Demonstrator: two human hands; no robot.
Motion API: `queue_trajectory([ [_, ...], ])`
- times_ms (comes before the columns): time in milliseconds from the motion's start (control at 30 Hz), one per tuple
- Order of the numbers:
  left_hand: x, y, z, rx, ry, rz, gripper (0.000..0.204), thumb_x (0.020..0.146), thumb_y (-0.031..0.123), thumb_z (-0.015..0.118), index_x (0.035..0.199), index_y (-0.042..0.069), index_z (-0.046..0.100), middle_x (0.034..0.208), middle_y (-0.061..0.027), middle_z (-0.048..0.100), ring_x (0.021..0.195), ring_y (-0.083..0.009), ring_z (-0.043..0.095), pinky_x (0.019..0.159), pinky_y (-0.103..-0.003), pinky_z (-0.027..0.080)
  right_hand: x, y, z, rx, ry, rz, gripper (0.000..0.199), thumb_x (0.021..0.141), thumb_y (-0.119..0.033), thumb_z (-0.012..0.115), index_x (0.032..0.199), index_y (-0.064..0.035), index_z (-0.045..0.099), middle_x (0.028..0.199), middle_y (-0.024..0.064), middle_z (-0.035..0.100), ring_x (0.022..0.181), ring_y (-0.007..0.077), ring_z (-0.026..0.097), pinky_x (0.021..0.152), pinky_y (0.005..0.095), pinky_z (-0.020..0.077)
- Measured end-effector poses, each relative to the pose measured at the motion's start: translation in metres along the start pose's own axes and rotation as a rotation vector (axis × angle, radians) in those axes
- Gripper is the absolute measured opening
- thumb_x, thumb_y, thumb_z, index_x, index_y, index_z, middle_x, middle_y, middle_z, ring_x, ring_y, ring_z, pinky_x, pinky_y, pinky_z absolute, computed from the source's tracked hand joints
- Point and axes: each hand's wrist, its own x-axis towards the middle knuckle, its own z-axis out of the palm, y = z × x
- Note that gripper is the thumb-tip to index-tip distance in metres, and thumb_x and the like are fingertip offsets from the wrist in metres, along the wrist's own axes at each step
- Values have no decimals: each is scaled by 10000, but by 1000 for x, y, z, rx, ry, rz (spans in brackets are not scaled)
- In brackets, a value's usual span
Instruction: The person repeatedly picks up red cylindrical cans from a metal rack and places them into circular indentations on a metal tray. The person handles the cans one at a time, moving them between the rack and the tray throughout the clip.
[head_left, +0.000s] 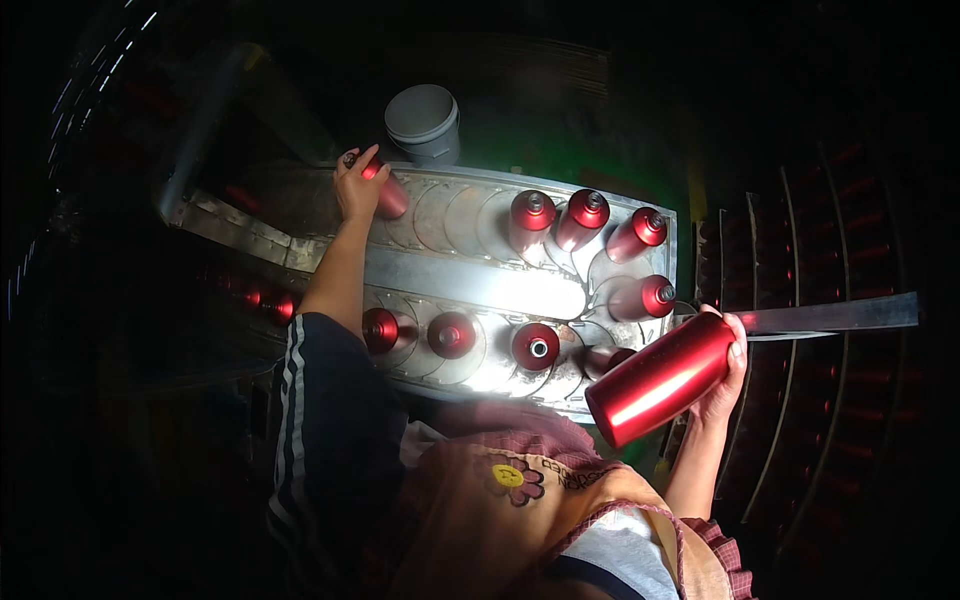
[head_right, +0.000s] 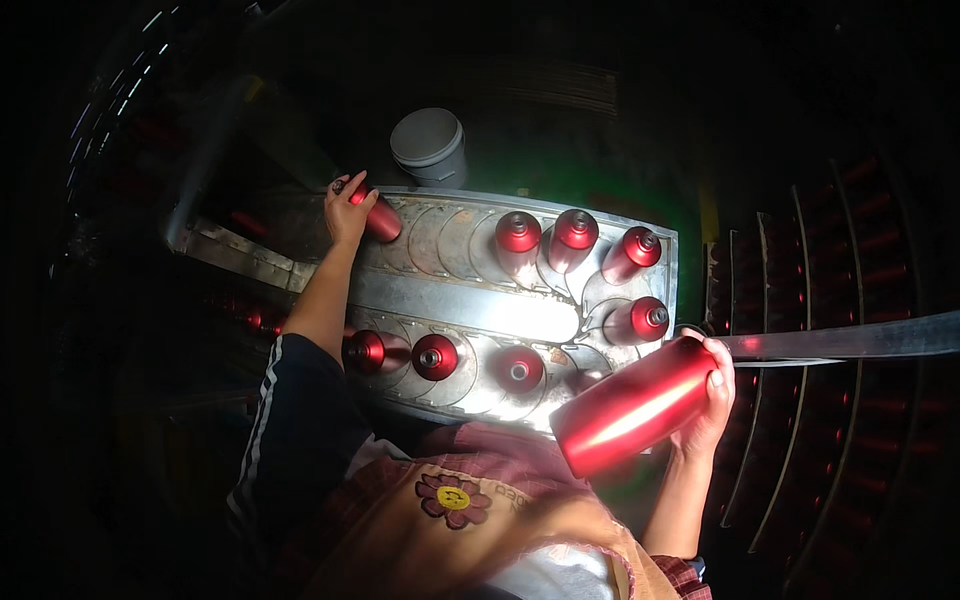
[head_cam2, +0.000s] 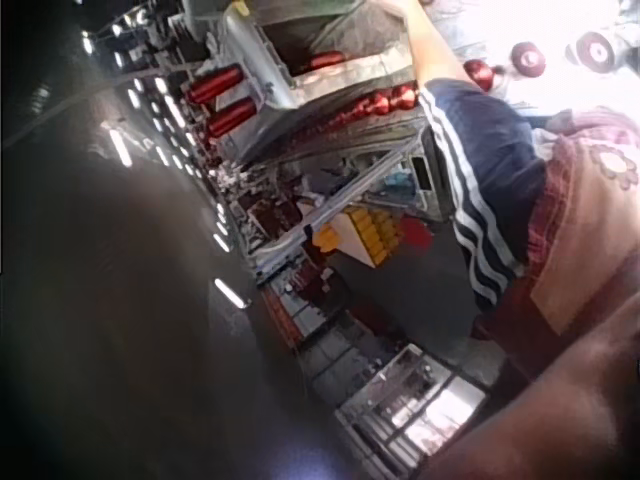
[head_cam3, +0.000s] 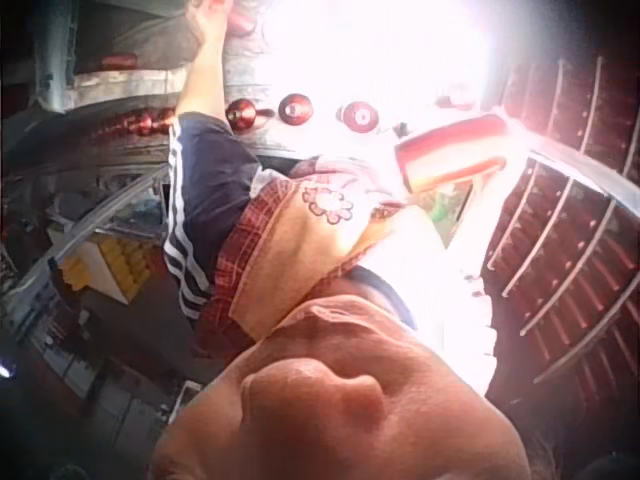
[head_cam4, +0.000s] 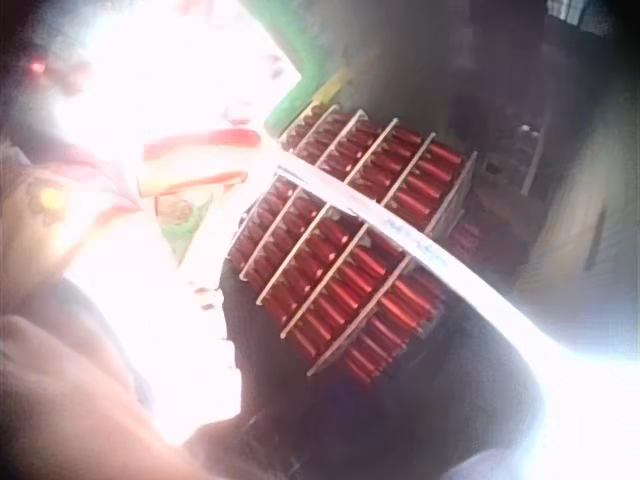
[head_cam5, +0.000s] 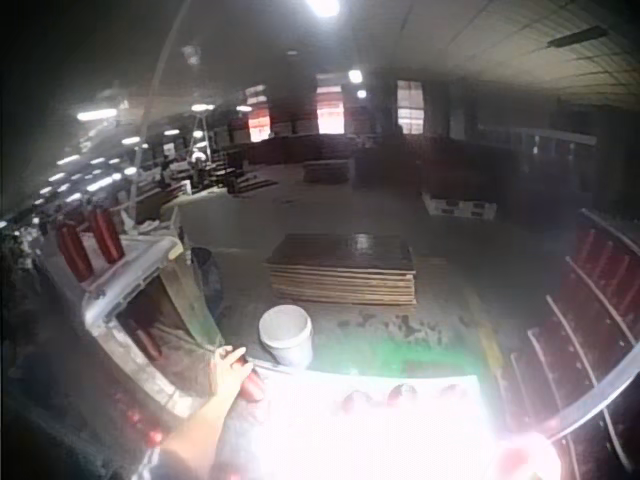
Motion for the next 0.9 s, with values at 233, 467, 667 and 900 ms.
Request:
queue_trajectory([
  [233,3,-51,-20,29,-248,2,354,755,197,785,1104,255,762,1341,-134,550,1191,-333,526,1032,-422,436,125,164,223,-663,-479,-408,312,738,-138,809,1045,-134,758,1273,115,557,1182,281,543,993,393,450],
  [467,-9,-18,-134,-475,-256,-202,225,896,21,634,1106,45,710,1281,-93,581,1129,-199,599,926,-309,514,164,341,327,-1137,-673,-396,316,741,-192,768,1049,-264,767,1412,111,478,1321,382,381,1109,450,362],
  [667,-35,26,-100,-821,-392,-387,354,911,41,656,1261,14,614,1213,-99,628,948,-117,626,795,-241,524,146,300,325,-842,-640,-245,339,828,-136,706,1148,-243,741,1504,184,396,1242,360,496,1075,445,408],
  [900,-29,51,-6,-598,-747,-292,550,855,149,763,1350,35,553,714,16,591,544,-48,490,463,-223,380,81,163,189,-529,-274,-108,206,901,66,601,1061,-8,708,1130,57,579,947,131,610,822,257,511],
])
